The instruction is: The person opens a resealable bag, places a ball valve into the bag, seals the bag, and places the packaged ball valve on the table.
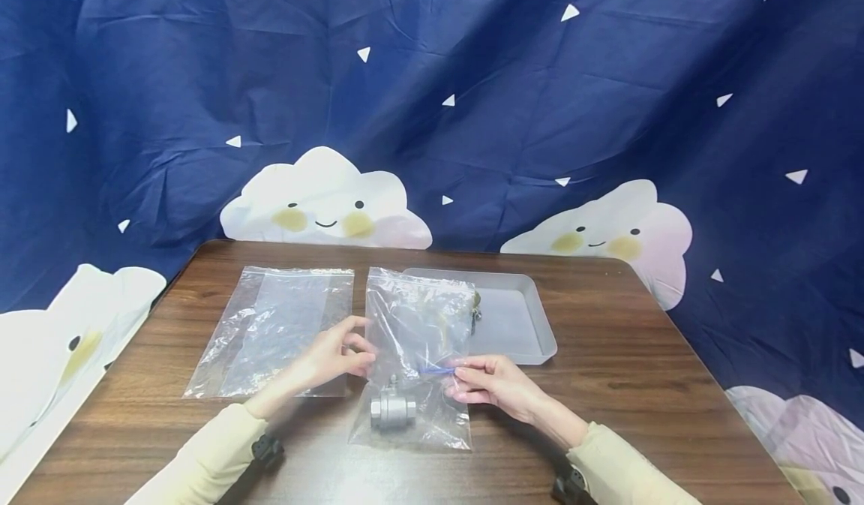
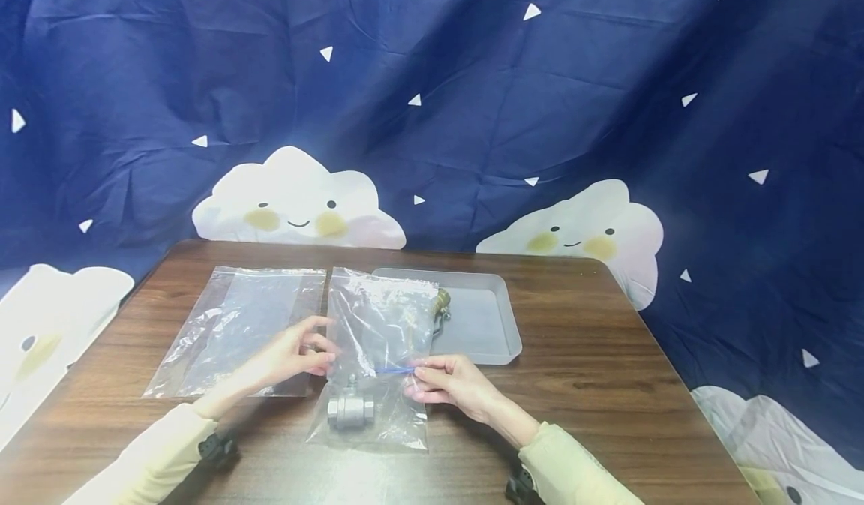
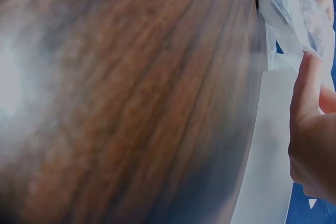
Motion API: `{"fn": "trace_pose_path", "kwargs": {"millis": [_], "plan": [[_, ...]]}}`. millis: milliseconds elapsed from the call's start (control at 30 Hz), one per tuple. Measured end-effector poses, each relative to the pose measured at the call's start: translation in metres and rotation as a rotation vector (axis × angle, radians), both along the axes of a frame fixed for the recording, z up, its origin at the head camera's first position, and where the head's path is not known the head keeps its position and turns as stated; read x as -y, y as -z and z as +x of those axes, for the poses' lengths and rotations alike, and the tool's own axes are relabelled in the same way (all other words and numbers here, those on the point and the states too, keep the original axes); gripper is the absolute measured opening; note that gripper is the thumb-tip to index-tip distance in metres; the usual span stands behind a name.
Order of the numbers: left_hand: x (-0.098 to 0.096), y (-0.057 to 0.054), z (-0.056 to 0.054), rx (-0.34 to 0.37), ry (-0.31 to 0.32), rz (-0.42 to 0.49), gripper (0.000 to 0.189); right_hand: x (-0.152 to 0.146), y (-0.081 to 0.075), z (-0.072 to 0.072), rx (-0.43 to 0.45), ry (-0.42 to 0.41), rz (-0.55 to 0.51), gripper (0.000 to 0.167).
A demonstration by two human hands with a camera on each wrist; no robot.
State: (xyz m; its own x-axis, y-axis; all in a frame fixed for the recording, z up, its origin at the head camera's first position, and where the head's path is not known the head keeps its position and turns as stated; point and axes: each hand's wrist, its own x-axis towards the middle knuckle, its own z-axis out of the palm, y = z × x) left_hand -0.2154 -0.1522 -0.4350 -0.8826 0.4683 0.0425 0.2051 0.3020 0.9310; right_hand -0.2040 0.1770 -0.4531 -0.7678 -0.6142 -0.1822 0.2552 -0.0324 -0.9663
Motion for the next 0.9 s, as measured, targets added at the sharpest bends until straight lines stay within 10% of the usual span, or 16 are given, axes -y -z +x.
{"fn": "trace_pose_path", "kwargs": {"millis": [567,900], "plan": [[0.009,-0.001,0.003,0.009,-0.002,0.03,0.05,-0.016,0.0,0.002,-0.007,0.0,0.056,0.051],[0.065,-0.007,-0.004,-0.139,-0.259,-0.199,0.034,-0.025,-0.002,0.006,-0.033,-0.011,0.057,0.052]]}}
